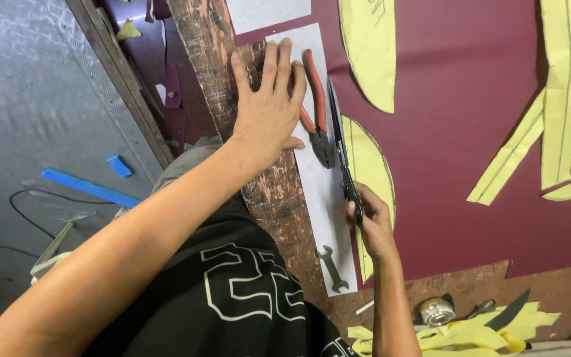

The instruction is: The person traces around yellow paper pattern pieces with a white marker onto maroon vinyl on the work table, then cuts white paper strips and pattern pieces with scissors. They reposition the patterns and vinyl between cuts and occasionally move pliers and a wrench aside while working.

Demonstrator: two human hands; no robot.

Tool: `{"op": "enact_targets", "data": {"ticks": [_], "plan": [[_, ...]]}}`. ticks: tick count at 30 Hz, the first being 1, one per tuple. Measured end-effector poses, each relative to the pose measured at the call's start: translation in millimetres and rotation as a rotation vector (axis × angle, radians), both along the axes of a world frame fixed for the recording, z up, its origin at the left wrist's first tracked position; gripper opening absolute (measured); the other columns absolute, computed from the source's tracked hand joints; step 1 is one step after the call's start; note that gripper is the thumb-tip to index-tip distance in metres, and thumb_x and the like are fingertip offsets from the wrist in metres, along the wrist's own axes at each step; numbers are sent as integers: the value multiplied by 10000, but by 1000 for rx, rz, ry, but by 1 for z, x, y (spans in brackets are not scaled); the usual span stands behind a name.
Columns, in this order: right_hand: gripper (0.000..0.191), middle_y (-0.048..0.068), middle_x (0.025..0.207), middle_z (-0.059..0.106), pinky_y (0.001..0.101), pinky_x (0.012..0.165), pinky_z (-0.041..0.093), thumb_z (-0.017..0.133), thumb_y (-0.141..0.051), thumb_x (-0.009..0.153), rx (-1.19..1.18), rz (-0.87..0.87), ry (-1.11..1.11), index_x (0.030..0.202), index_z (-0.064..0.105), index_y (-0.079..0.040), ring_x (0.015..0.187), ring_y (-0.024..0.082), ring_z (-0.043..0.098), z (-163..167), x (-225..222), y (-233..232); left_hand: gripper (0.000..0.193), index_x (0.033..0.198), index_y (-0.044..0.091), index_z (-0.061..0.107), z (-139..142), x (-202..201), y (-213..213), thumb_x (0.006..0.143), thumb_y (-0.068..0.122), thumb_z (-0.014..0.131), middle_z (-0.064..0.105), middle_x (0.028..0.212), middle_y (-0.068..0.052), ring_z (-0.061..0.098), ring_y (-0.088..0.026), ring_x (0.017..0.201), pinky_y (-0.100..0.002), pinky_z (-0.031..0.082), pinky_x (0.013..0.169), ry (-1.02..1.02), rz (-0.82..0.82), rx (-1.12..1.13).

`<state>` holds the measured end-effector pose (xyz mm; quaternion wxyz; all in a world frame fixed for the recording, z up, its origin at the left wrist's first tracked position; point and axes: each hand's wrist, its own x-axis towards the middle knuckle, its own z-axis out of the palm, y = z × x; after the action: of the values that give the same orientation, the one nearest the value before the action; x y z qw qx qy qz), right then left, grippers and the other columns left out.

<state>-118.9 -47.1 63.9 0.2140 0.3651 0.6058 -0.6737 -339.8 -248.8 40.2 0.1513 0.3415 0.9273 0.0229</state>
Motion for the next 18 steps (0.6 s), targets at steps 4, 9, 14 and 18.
{"op": "enact_targets", "data": {"ticks": [4,9,14,18], "plan": [[516,-43,716,536,243,519,380,739,-298,874,6,-9,-45,1295,673,-7,606,74,497,9,1,2,1292,1503,-47,408,3,-2,1,538,671,877,247,1603,-327,186,-461,1502,-829,204,1067,-13,-11,-8],[517,-46,676,529,239,486,357,726,-308,868,10,3,-23,1285,682,-5,568,76,494,7,-13,1,1280,1497,-54,400,6,-4,2,554,671,870,238,1606,-330,174,-464,1499,-836,199,1061,-52,-15,-45],[478,-37,717,539,235,537,381,709,-311,935,9,30,71,1287,669,9,603,72,492,-6,-32,-4,1284,1509,-61,393,8,-4,1,563,666,868,241,1605,-329,176,-460,1504,-835,197,1069,-39,-13,-14],[449,-22,689,532,241,502,369,701,-292,932,-6,4,29,1258,659,14,584,78,494,-4,-35,-6,1276,1497,-60,398,8,-4,1,554,656,873,242,1604,-327,174,-459,1502,-833,198,1063,-59,-12,-37]]}}
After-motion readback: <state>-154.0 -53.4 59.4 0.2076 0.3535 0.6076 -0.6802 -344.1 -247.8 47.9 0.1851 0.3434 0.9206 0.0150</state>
